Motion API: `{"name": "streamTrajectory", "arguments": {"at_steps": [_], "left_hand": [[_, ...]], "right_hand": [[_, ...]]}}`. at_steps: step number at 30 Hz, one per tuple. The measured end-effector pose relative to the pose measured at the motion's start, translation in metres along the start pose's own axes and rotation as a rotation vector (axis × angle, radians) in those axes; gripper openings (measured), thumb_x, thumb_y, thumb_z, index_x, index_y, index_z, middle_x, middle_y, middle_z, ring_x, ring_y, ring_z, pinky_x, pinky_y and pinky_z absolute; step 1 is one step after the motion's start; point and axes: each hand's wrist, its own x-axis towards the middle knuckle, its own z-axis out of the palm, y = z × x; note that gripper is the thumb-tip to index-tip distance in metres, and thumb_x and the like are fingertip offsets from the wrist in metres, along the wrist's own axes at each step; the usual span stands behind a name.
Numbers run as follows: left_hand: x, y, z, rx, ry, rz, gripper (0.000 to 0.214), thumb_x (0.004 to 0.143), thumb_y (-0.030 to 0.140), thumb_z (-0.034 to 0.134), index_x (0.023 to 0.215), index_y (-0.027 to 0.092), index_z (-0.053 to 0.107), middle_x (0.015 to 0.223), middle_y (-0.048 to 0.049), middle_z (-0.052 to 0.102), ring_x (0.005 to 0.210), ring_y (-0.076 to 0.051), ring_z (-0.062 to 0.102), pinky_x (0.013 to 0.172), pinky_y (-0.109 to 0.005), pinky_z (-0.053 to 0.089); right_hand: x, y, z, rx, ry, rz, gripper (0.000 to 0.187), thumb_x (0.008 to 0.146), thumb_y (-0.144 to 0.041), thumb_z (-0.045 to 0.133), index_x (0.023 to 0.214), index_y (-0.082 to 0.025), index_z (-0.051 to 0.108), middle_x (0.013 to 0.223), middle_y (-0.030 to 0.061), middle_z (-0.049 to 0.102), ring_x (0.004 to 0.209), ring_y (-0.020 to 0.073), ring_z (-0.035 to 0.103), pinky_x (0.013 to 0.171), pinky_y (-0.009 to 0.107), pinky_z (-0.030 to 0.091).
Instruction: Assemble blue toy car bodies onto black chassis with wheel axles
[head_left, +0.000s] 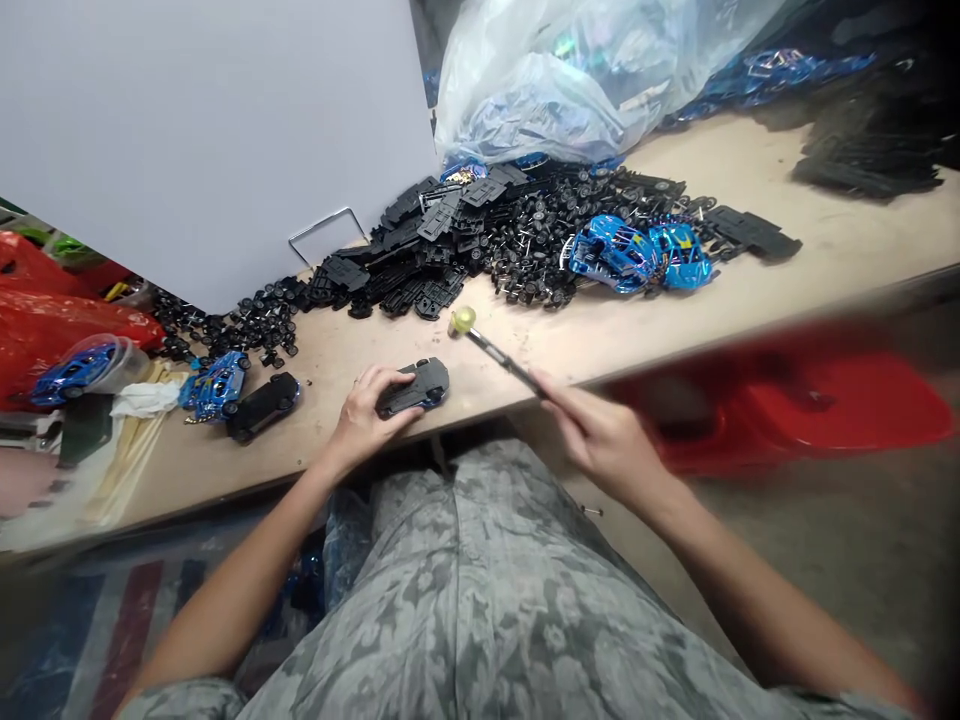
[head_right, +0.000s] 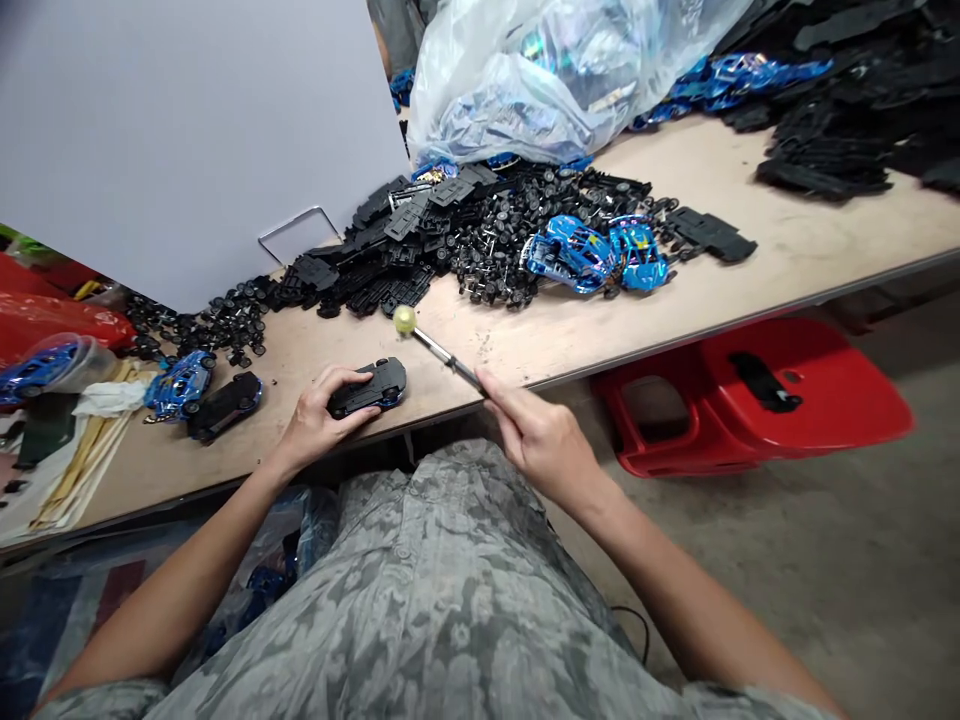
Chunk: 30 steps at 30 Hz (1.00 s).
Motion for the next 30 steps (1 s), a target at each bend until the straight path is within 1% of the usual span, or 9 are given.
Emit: {"name": "streamTrajectory", "arguments": {"at_steps": [4,6,8,11,14,17,20,25,30], "left_hand": [[0.000,0.011,0.009,-0.255,0.082,-0.205,0.057,0.076,0.045,0.085,0.124,0.020,0.067,0.121,-0.0096,0.070,0.114,-0.026,0.065,0.104,-0.039,0.049],[0.002,0.021,0.015,-0.435,0.132,-0.290,0.069,0.073,0.042,0.087,0.133,0.019,0.063,0.131,-0.0111,0.068,0.123,-0.027,0.061,0.110,-0.040,0.045],[0.005,0.031,0.024,-0.696,0.168,-0.350,0.069,0.074,0.040,0.086,0.134,0.017,0.063,0.139,-0.0125,0.065,0.133,-0.028,0.057,0.117,-0.040,0.039],[0.009,0.045,0.037,-0.987,0.177,-0.367,0.063,0.074,0.033,0.086,0.130,0.016,0.063,0.143,-0.0122,0.064,0.138,-0.027,0.054,0.120,-0.037,0.037],[0.013,0.055,0.046,-1.129,0.202,-0.386,0.064,0.071,0.025,0.088,0.128,0.020,0.059,0.133,-0.0088,0.067,0.132,-0.025,0.059,0.112,-0.035,0.044],[0.014,0.057,0.046,-1.264,0.226,-0.410,0.058,0.072,0.026,0.089,0.123,0.022,0.059,0.125,-0.0060,0.070,0.123,-0.023,0.064,0.103,-0.033,0.051],[0.015,0.052,0.041,-1.407,0.245,-0.454,0.045,0.079,0.030,0.085,0.118,0.021,0.064,0.121,-0.0060,0.072,0.118,-0.023,0.066,0.098,-0.032,0.055],[0.016,0.030,0.030,-1.660,0.272,-0.581,0.026,0.095,0.034,0.066,0.111,0.015,0.072,0.115,-0.0118,0.076,0.113,-0.024,0.070,0.101,-0.039,0.057],[0.009,-0.004,0.020,-1.239,0.346,-0.498,0.041,0.091,0.047,0.067,0.105,0.009,0.072,0.095,-0.0171,0.078,0.090,-0.028,0.076,0.080,-0.041,0.062]], "right_hand": [[0.048,0.012,-0.003,-0.446,-0.084,0.085,0.047,0.106,-0.030,0.043,0.151,-0.026,0.055,0.100,0.0131,0.075,0.080,0.0233,0.070,0.071,0.032,0.053],[0.071,0.015,0.003,-0.488,-0.119,0.061,0.045,0.105,-0.025,0.042,0.146,-0.020,0.060,0.101,0.0166,0.073,0.084,0.0261,0.068,0.074,0.036,0.052],[0.087,0.011,0.013,-0.327,-0.077,-0.017,0.042,0.105,-0.030,0.046,0.138,-0.015,0.066,0.112,0.0198,0.072,0.099,0.0301,0.067,0.087,0.042,0.053],[0.097,-0.012,0.034,0.221,-0.010,-0.102,0.046,0.100,-0.047,0.058,0.134,-0.017,0.067,0.122,0.0147,0.072,0.110,0.0272,0.066,0.100,0.041,0.053],[0.101,-0.041,0.052,0.727,-0.145,0.010,0.051,0.091,-0.056,0.068,0.128,-0.021,0.070,0.117,0.0078,0.075,0.102,0.0239,0.070,0.087,0.035,0.058],[0.108,-0.055,0.063,1.005,-0.149,0.191,0.048,0.080,-0.056,0.080,0.112,-0.020,0.075,0.111,0.0061,0.077,0.106,0.0255,0.070,0.090,0.035,0.059],[0.118,-0.052,0.070,1.172,-0.130,0.343,0.043,0.077,-0.055,0.083,0.102,-0.020,0.076,0.104,0.0058,0.079,0.104,0.0257,0.072,0.094,0.037,0.059],[0.132,-0.042,0.087,1.256,-0.199,0.440,0.048,0.089,-0.065,0.061,0.110,-0.021,0.068,0.101,0.0085,0.079,0.096,0.0276,0.076,0.084,0.045,0.064],[0.134,-0.042,0.095,1.266,-0.327,0.485,0.049,0.094,-0.064,0.050,0.109,-0.019,0.065,0.096,0.0134,0.079,0.093,0.0307,0.078,0.078,0.050,0.066]]}}
